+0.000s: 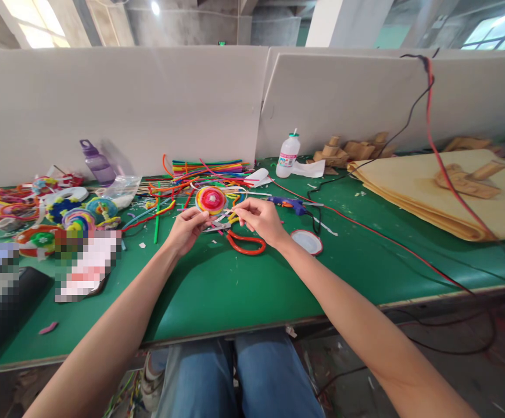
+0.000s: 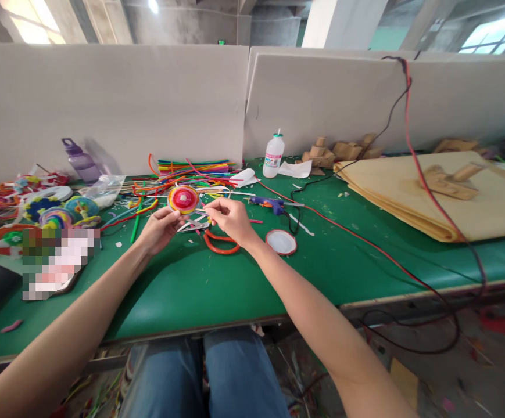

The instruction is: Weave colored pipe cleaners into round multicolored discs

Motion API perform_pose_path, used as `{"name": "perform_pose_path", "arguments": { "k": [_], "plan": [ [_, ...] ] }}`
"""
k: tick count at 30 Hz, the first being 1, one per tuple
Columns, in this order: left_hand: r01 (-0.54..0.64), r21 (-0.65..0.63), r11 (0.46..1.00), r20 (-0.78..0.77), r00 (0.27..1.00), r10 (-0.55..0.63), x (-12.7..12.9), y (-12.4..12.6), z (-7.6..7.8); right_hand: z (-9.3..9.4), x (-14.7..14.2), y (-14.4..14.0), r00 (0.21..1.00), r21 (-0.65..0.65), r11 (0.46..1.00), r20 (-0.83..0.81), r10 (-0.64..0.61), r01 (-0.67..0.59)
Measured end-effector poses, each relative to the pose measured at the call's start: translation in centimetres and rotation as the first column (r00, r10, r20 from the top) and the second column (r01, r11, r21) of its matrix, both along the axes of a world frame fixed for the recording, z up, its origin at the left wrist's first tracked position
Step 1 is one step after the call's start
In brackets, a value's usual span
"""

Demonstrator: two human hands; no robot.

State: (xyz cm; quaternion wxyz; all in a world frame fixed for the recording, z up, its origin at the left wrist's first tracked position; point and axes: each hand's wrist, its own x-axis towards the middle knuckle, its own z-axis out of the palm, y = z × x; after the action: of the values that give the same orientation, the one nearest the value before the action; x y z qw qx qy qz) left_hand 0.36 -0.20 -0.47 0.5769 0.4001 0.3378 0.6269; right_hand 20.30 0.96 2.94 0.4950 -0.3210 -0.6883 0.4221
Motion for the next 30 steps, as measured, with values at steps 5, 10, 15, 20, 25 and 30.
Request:
{"name": "perform_pose_path", "arguments": {
  "k": [5, 10, 15, 20, 25, 30],
  "plan": [
    [-0.011, -0.009, 1.0, -0.015, 1.0, 0.011, -0.05, -0.01, 0.0, 0.12, -0.07, -0.26, 0.999, 0.03, 0.999, 0.035, -0.018, 0.017],
    [-0.024, -0.009, 1.0, -0.021, 1.0, 0.024, -0.06, -0.02, -0.02, 0.21, -0.08, -0.44, 0.999, 0.03, 0.999, 0.043, -0.011, 0.01],
    [-0.027, -0.012, 1.0, -0.017, 1.0, 0.026, -0.02, -0.02, 0.09, 0.18, -0.13, -0.47, 0.999, 0.011, 1.0, 0.031, 0.011, -0.011],
    [-0.021, -0.012, 1.0, -0.009, 1.0, 0.021, -0.08, 0.0, 0.11, 0.12, -0.18, -0.45, 0.999, 0.001, 1.0, 0.031, 0.022, -0.022],
    [-0.019, -0.009, 1.0, -0.006, 1.0, 0.019, -0.12, 0.0, 0.06, 0.11, -0.19, -0.47, 0.999, 0.006, 1.0, 0.027, 0.024, -0.024],
    [-0.01, -0.014, 1.0, 0.007, 1.0, 0.01, -0.17, 0.05, 0.07, 0.12, -0.2, -0.48, 0.999, 0.009, 1.0, 0.028, 0.026, -0.026]
  ]
}}
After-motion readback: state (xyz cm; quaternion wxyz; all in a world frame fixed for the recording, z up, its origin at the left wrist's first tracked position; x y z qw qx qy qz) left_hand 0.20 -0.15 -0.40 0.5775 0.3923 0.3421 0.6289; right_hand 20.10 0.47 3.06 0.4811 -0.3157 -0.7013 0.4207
